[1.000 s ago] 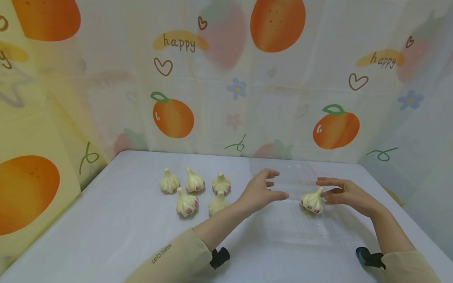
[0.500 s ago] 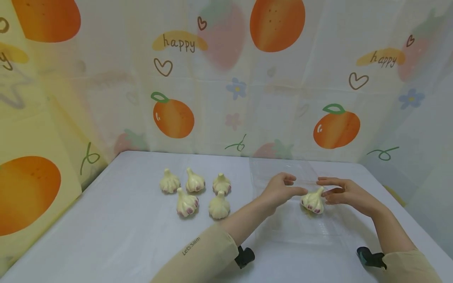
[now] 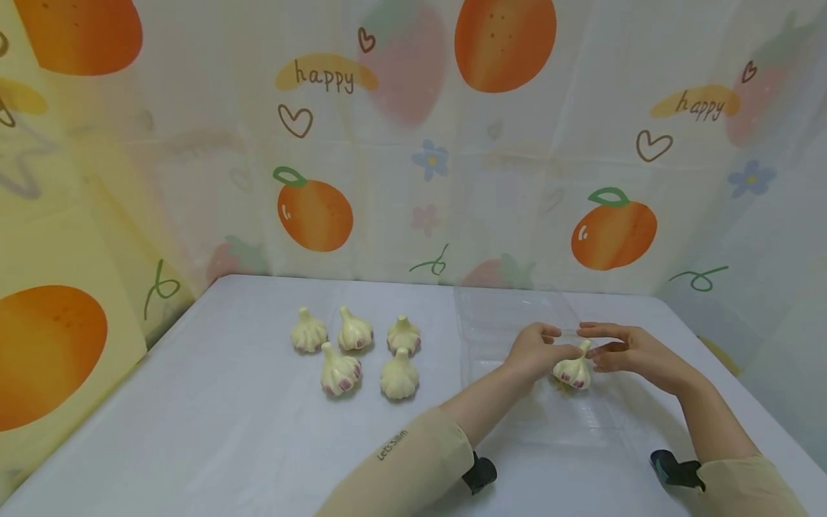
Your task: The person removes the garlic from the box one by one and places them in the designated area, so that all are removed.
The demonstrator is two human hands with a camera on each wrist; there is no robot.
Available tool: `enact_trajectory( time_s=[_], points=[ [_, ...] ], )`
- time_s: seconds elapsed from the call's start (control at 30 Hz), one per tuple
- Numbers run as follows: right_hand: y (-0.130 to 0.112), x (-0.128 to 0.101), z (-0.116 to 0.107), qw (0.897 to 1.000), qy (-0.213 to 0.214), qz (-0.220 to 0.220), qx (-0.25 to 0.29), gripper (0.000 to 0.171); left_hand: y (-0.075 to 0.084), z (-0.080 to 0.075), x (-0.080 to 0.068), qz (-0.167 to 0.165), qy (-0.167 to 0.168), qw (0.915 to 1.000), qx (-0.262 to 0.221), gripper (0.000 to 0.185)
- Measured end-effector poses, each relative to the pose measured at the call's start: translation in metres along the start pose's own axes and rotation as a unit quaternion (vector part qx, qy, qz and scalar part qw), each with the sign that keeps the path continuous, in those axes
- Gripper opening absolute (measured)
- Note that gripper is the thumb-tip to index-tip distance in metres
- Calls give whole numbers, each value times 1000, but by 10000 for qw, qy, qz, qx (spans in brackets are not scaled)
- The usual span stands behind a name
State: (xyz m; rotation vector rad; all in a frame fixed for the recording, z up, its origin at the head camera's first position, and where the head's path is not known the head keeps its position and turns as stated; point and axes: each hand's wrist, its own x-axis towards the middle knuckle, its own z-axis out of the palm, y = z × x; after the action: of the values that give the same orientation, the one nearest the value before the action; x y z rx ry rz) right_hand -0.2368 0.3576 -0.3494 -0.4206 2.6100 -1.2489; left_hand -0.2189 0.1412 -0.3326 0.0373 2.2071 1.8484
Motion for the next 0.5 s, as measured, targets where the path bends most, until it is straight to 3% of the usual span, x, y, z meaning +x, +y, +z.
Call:
enact_trajectory(
  time_s=[0.23, 0.5],
  points=[
    [0, 1, 1, 10000, 16, 38, -90, 52, -9, 5, 8, -13, 168, 9998, 59, 38],
    [1, 1, 1, 9999, 46, 79, -142, 52, -21, 12, 13, 220, 121, 9948, 984, 40]
  ],
)
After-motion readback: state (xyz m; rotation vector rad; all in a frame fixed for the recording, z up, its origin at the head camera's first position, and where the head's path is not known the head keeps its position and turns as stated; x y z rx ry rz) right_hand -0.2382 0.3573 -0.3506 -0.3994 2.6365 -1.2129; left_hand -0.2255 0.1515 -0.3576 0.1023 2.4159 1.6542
